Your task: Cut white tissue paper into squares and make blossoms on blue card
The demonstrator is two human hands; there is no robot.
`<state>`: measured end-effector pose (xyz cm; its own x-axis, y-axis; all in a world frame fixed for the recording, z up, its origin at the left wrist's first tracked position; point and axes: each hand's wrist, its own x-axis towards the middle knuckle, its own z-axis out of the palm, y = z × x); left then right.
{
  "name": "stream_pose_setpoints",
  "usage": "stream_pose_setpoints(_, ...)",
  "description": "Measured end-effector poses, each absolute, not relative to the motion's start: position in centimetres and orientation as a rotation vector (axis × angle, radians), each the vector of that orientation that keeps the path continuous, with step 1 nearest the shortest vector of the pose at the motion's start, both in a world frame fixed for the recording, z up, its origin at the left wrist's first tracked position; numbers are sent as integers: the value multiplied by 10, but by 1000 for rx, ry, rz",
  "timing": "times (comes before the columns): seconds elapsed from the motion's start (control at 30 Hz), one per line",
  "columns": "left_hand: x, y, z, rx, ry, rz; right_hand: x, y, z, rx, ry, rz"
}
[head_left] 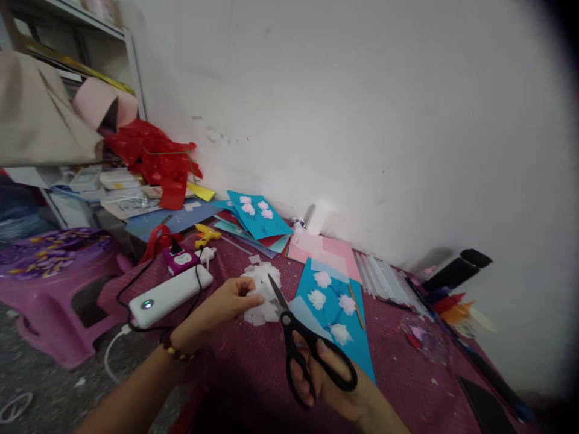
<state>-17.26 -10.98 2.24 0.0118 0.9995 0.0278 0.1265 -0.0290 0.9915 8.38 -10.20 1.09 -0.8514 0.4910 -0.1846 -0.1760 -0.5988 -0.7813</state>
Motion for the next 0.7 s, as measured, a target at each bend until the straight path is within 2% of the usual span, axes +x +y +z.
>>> stream_pose_setpoints(0.37, -171, -50, 10, 1310, 1242, 1143, 71, -71, 2, -631, -1136, 2287)
stream_pose_setpoints(0.7, -178, -36, -5, 1065, 1279, 1131, 68, -56, -17, -689, -1092, 2229)
